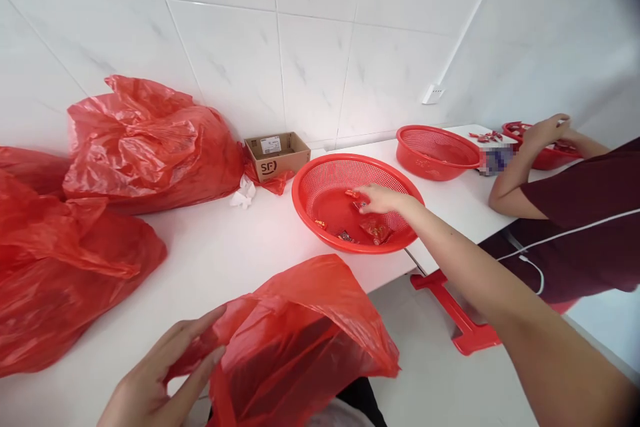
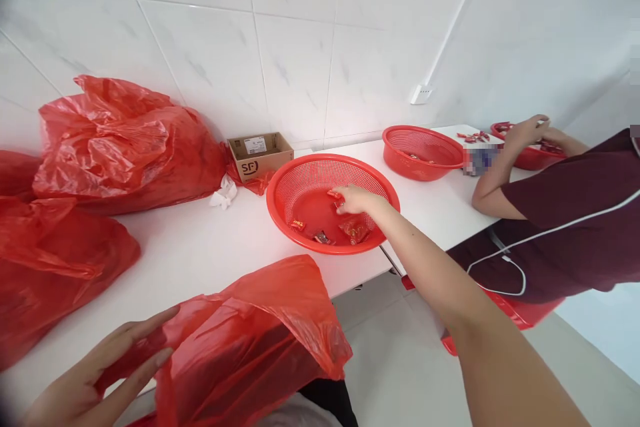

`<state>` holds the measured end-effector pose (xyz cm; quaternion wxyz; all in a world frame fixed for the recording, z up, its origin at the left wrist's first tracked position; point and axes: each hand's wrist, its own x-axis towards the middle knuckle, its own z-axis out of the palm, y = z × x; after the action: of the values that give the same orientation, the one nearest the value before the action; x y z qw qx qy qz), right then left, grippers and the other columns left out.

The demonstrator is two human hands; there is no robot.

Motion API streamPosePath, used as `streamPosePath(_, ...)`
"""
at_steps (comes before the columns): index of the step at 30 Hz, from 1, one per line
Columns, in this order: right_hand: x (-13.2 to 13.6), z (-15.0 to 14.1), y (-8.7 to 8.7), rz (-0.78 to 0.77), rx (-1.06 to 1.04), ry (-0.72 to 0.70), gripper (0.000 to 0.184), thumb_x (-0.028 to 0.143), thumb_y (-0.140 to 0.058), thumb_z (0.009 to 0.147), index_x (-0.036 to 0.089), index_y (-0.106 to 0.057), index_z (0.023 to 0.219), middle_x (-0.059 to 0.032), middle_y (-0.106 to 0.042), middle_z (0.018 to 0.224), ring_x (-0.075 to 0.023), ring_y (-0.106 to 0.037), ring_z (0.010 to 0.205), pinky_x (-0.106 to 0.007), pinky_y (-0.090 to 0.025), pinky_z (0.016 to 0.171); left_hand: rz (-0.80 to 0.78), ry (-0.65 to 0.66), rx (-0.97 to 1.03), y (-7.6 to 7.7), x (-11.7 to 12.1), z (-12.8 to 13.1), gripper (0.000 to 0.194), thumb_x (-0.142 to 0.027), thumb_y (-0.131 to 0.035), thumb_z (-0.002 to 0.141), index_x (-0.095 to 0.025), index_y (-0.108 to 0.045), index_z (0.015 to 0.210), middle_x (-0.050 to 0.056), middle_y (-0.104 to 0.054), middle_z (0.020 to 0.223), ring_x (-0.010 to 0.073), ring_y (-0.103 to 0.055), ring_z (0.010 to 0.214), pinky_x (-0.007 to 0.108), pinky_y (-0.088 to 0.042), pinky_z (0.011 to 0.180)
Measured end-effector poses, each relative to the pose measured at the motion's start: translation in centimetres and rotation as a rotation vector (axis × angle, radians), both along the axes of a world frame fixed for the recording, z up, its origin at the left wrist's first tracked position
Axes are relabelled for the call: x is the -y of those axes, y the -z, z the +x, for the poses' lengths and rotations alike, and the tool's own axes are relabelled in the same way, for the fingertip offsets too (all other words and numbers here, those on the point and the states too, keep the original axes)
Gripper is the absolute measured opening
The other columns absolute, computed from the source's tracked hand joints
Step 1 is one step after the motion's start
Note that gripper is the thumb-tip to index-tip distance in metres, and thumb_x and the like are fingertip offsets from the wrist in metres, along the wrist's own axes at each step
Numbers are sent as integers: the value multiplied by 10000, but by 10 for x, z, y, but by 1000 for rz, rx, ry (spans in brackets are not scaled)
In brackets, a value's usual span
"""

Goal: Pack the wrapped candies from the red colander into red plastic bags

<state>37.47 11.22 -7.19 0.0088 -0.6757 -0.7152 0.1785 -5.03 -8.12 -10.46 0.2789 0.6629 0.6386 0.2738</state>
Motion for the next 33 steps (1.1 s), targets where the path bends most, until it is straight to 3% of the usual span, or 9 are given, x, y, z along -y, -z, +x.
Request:
streamPosePath(3, -6, 12, 18, -152, 39, -16, 930, 331, -850, 553, 262, -476, 1402, -160, -470, 1385, -342, -585, 1114, -407, -517, 831, -91, -97, 145, -6, -1, 0, 515, -584, -674, 690, -427, -646, 1179, -12, -708, 1052, 309, -648, 1048, 356, -577, 833)
streamPosePath(5, -5, 14, 30, -190, 57, -15, 965, 329, -845, 541, 286, -445, 1419, -165, -445, 1388, -314, -625, 1018, -381, -531, 741, -214, -115, 305, -11, -4, 3, 565, -562, -741, 617, -420, -665, 1159, -22, -707, 1100, 338, -622, 1104, 350, -594, 797)
streamPosePath(11, -12, 19, 44, -192, 54, 10, 719, 267, -806, 569, 268, -576, 1250, -134, -517, 1229, -216, -640, 796, -331, -515, 648, -503, -316, 951, -42, -16, 32, 698, -408, -812, 615, -338, -592, 1273, 8, -695, 1165, 303, -667, 1022, 355, -583, 822)
streamPosePath(15, -14, 22, 41, -143, -14, 55, 566, 283, -772, 631, 224, -600, 1168, -137, -512, 1217, -191, -645, 767, -316, -517, 639, -483, -354, 1026, -52, -19, 41, 775, -325, -870, 525, -273, -612, 1254, 31, -710, 1129, 273, -694, 928, 276, -594, 737)
streamPosePath(18, -13, 22, 37, -97, -95, 86, 441, 228, -765, 647, 191, -620, 1062, -129, -563, 1169, -216, -653, 815, -334, -527, 679, -463, -338, 1021, -52, -20, 39, 756, -318, -846, 585, -262, -581, 1291, 36, -707, 1135, 239, -697, 916, 242, -578, 759)
streamPosePath(22, -11, 18, 15, -37, -251, 77, 319, 186, -718, 712, 176, -584, 1001, -98, -639, 1070, -219, -647, 921, -320, -533, 761, -454, -340, 1037, -48, -22, 34, 747, -295, -828, 629, -282, -550, 1322, 40, -713, 1113, 224, -704, 880, 246, -576, 748)
streamPosePath(26, 14, -7, -39, 80, -613, 14, 349, 268, -652, 802, 215, -498, 1110, -74, -606, 1166, -173, -647, 942, -293, -542, 758, -431, -321, 1071, -39, -29, 33, 720, -286, -814, 665, -285, -538, 1330, 42, -715, 1100, 202, -698, 880, 234, -569, 752)
streamPosePath(30, 78, -70, -91, 153, -981, -274, 413, 372, -689, 791, 281, -514, 1154, -10, -630, 1073, -171, -663, 873, -333, -552, 736, -387, -284, 1119, -29, -38, 40, 719, -288, -829, 643, -279, -559, 1310, 49, -703, 1104, 205, -681, 933, 247, -563, 795)
streamPosePath(33, 121, -123, -87, 125, -884, -530, 347, 362, -692, 816, 290, -548, 1124, 14, -633, 1088, -144, -647, 920, -293, -538, 795, -395, -248, 1162, -24, -41, 44, 737, -270, -836, 629, -278, -557, 1312, 47, -693, 1074, 185, -677, 856, 271, -571, 780)
